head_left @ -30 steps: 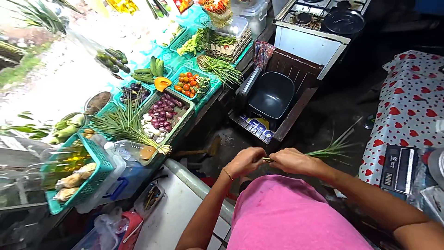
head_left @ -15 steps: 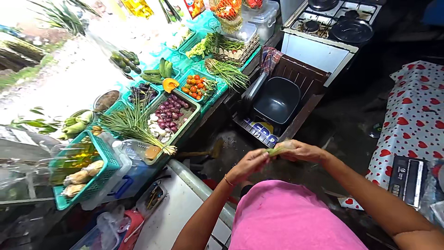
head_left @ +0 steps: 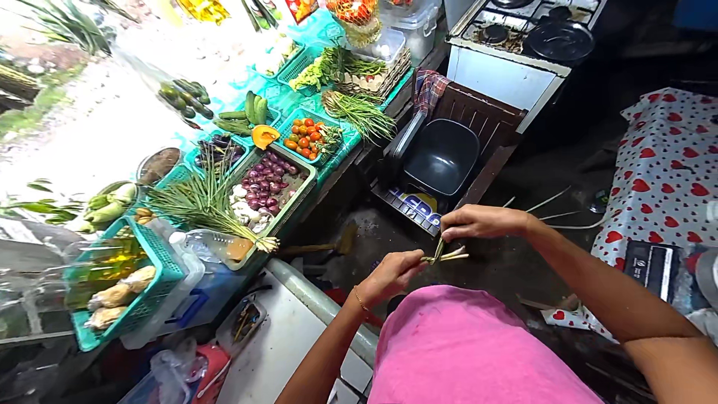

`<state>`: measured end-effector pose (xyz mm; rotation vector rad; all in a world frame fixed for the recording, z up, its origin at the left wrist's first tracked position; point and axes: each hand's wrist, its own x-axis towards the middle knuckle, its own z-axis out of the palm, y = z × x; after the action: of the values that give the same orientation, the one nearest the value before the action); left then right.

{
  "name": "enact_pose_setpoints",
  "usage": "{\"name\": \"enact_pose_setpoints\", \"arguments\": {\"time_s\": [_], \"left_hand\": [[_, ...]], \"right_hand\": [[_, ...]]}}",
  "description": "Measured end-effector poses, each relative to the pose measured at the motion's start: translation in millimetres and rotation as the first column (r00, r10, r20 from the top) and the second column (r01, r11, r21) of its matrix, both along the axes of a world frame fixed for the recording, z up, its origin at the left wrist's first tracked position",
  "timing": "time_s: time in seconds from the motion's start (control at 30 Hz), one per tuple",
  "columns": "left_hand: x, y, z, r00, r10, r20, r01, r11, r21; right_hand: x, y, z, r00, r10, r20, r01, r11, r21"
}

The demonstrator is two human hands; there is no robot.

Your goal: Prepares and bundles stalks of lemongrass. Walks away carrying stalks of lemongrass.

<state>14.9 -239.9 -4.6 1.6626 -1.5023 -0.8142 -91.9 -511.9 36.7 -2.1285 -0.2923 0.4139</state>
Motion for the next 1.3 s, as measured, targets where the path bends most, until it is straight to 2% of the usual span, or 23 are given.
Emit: {"name": "enact_pose_setpoints", "arguments": {"time_s": [0.07,0.1,0.13,0.17,0.23,0.3,0.37,0.47,0.53,0.57,0.63,0.7,0.77,0.8,0.83,0.9,0.93,1.0,1.1,1.17,1.2,1.27,1.3], "left_hand": [[4,3,7,0.989,0.074,-0.131,-0.092,0.986,-0.14],[6,3,9,0.977,0.158,-0.146,-0.182,0.968,-0.171],[8,2,8,0.956,0.259,-0.141,-0.281,0.944,-0.171],[9,1,5,0.926,0.36,-0.117,-0.375,0.915,-0.147],[9,-2,-2,0.867,0.497,-0.011,-0.497,0.866,-0.056],[6,-5,-3,0.851,0.498,0.164,-0.511,0.859,0.039],[2,-8,3,0.867,0.377,0.326,-0.443,0.883,0.156],[-5,-11,15,0.923,0.095,0.372,-0.204,0.942,0.267],[-8,-8,20,0.959,-0.051,0.28,-0.008,0.979,0.205],[-8,-5,23,0.973,-0.096,0.21,0.068,0.989,0.134],[-6,1,32,0.992,-0.126,0.029,0.127,0.991,-0.05],[-3,4,40,0.992,-0.033,-0.12,0.007,0.977,-0.215],[1,4,39,0.965,0.201,-0.169,-0.243,0.928,-0.284],[3,3,35,0.927,0.34,-0.157,-0.372,0.886,-0.277],[5,1,28,0.879,0.462,-0.117,-0.477,0.84,-0.258],[8,-2,13,0.791,0.609,0.059,-0.586,0.782,-0.212],[8,-4,5,0.759,0.627,0.173,-0.601,0.778,-0.183],[1,-8,0,0.724,0.574,0.384,-0.584,0.805,-0.103],[-14,-12,1,0.8,0.376,0.467,-0.438,0.898,0.027],[-20,-10,5,0.931,0.198,0.306,-0.239,0.966,0.103],[-19,-8,7,0.98,0.107,0.167,-0.127,0.985,0.112],[-15,-3,12,0.997,-0.018,-0.076,0.017,1.0,-0.018],[-12,-2,14,0.989,-0.029,-0.143,0.013,0.994,-0.11]], "right_hand": [[-3,0,-30,0.993,-0.077,-0.095,0.109,0.911,0.399],[-7,11,-42,0.981,-0.131,-0.143,0.186,0.846,0.5],[-13,26,-51,0.966,-0.208,-0.15,0.256,0.823,0.507],[-18,41,-55,0.95,-0.294,-0.105,0.311,0.859,0.406],[-26,66,-48,0.937,-0.348,-0.009,0.348,0.937,-0.004],[-27,84,-24,0.952,-0.295,-0.079,0.245,0.892,-0.379],[-27,91,3,0.97,-0.203,-0.131,0.098,0.827,-0.554],[-18,81,36,0.992,0.041,-0.117,-0.103,0.792,-0.602],[-4,64,47,0.975,0.193,-0.107,-0.221,0.835,-0.504],[4,51,45,0.968,0.245,-0.063,-0.25,0.89,-0.382],[16,29,26,0.967,0.256,0.012,-0.256,0.966,0.026],[17,27,-2,0.993,0.117,-0.027,-0.091,0.884,0.458],[7,49,-22,0.985,-0.111,-0.133,0.171,0.746,0.644],[2,64,-28,0.958,-0.256,-0.126,0.278,0.739,0.613],[-2,76,-32,0.926,-0.372,-0.059,0.352,0.798,0.488],[-9,92,-31,0.897,-0.432,0.091,0.424,0.9,0.098],[-11,97,-25,0.919,-0.383,0.094,0.392,0.913,-0.114],[-9,98,-1,0.964,-0.264,0.012,0.247,0.885,-0.395],[1,79,26,0.999,-0.036,-0.017,0.021,0.84,-0.542],[11,57,27,0.991,0.137,0.007,-0.117,0.873,-0.473],[17,45,21,0.979,0.201,0.033,-0.174,0.912,-0.371],[25,27,-4,0.971,0.219,0.097,-0.221,0.975,0.019],[24,27,-20,0.985,0.154,0.081,-0.17,0.949,0.267]]}}
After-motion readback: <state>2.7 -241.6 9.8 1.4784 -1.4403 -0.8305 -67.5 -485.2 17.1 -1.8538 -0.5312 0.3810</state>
